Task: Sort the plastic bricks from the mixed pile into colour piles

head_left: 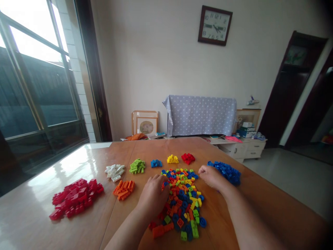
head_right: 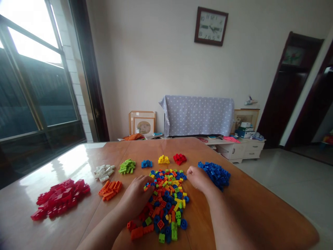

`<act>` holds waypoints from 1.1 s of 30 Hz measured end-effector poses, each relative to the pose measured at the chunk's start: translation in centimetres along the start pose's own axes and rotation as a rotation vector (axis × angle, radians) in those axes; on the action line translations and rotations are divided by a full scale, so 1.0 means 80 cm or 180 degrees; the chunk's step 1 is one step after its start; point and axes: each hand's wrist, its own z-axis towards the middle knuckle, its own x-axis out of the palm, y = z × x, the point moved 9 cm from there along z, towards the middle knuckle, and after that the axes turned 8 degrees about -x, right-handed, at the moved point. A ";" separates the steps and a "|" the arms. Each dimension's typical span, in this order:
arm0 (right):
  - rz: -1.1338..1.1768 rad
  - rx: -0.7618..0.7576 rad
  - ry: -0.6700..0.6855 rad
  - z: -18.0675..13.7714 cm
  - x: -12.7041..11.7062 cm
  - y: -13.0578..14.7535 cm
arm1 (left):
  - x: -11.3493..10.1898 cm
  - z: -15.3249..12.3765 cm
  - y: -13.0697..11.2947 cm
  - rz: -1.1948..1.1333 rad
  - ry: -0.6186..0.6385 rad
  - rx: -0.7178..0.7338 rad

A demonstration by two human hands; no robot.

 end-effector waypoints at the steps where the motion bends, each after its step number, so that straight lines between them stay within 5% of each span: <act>1: -0.0018 0.0003 0.0005 0.000 0.001 0.000 | 0.004 -0.002 -0.004 0.0079 0.0086 0.0033; 8: -0.0047 -0.0088 0.0052 -0.003 0.011 0.014 | 0.035 -0.018 -0.019 0.0429 0.0682 0.0188; 20: 0.0106 -0.0457 0.0312 -0.007 0.051 0.047 | 0.051 -0.033 -0.024 0.0554 0.1069 0.0308; 26: 0.0423 -0.0663 0.0524 -0.015 0.072 0.072 | 0.039 -0.021 -0.023 0.0492 0.0808 0.0434; 33: 0.0343 -0.0607 0.0434 -0.013 0.061 0.069 | 0.023 -0.003 -0.008 0.0202 0.0514 0.0321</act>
